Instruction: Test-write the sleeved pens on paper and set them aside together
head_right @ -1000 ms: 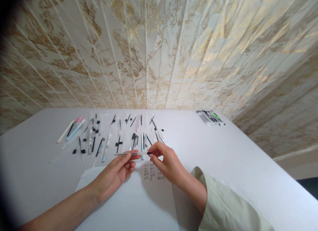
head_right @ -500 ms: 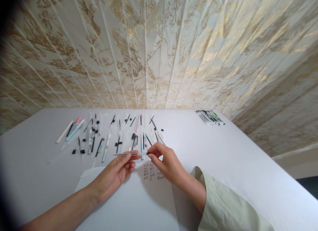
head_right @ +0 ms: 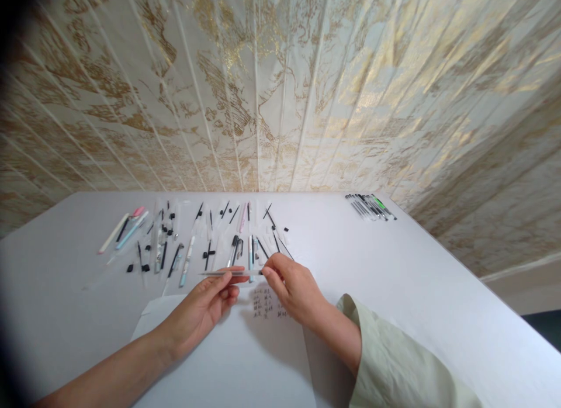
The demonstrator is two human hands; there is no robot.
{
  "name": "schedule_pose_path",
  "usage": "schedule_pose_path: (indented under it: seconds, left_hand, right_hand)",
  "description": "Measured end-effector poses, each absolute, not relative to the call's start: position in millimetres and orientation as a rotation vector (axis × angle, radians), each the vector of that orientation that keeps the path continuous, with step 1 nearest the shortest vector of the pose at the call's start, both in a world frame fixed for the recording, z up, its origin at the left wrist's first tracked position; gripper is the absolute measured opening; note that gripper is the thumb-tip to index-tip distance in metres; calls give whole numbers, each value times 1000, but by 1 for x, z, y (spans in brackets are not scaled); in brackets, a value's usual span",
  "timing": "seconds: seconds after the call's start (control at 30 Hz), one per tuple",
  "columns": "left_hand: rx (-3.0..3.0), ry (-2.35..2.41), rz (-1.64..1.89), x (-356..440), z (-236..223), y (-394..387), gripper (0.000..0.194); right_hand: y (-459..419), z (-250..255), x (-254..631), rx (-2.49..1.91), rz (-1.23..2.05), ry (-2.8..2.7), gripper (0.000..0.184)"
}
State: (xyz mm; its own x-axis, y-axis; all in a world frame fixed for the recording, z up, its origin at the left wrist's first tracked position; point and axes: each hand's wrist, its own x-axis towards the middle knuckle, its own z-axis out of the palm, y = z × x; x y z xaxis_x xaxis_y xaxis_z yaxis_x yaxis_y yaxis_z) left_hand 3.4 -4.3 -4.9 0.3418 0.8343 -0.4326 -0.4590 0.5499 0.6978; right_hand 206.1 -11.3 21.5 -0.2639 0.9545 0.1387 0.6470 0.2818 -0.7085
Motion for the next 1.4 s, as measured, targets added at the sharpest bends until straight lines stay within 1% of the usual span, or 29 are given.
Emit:
schedule_pose_path:
  seconds: [0.07,0.13,0.2,0.33,0.4,0.47,0.53,0.73,0.8,0.83,0.93,1.0,1.17,1.33,1.4]
  left_hand:
    - [493,869,892,4,-4,-4,17]
    - [484,876,893,5,-4,-4,16]
    - [487,877,890,5,-4,-3,16]
    - [509,861,888,5,-6,-4,17]
    - [514,855,888,4,-6,-4,17]
    - [510,858,887,4,-6,-4,18]
    - [504,862,888,4,-6,-3,18]
    - [524,839,884,3,-7,-4,22]
    - [525,839,885,3,-8,-4,23]
    - [523,839,885,3,-7,-4,22]
    - [513,842,887,3,-7,-4,22]
    - [520,838,882,3,-7,-4,22]
    - [553,823,873,2,-8,-4,21]
    - [550,817,884,2,-10,-4,20]
    - [558,815,878,2,-10,-3,22]
  right_hand:
    - [-12,22,207,-1380,728,-2001,10]
    - [-12,22,207,-1350,722,-2016,7]
    - [-12,21,207,-1367,711,-2035,10]
    - [-11,21,207,-1449,752,-2068,24]
    - [-11,22,206,-1446,765,-2075,23]
    - [-11,22,206,-1418,751,-2081,15]
    - [-12,22,205,-1400,734,-2092,12]
    - [-11,22,206,-1435,800,-2125,32]
    - [-11,22,207,-1449,821,-2105,35]
    - [-11,22,208,-1444,819,-2090,34]
    - [-11,22,207,-1397,779,-2067,21]
    - [-11,22,207,-1385,761,-2074,17]
    - [-10,21,206,-1441,816,-2087,31]
    - [-10,21,206,-1411,762,-2085,18]
    - [-11,20,206,-1431,762,-2106,22]
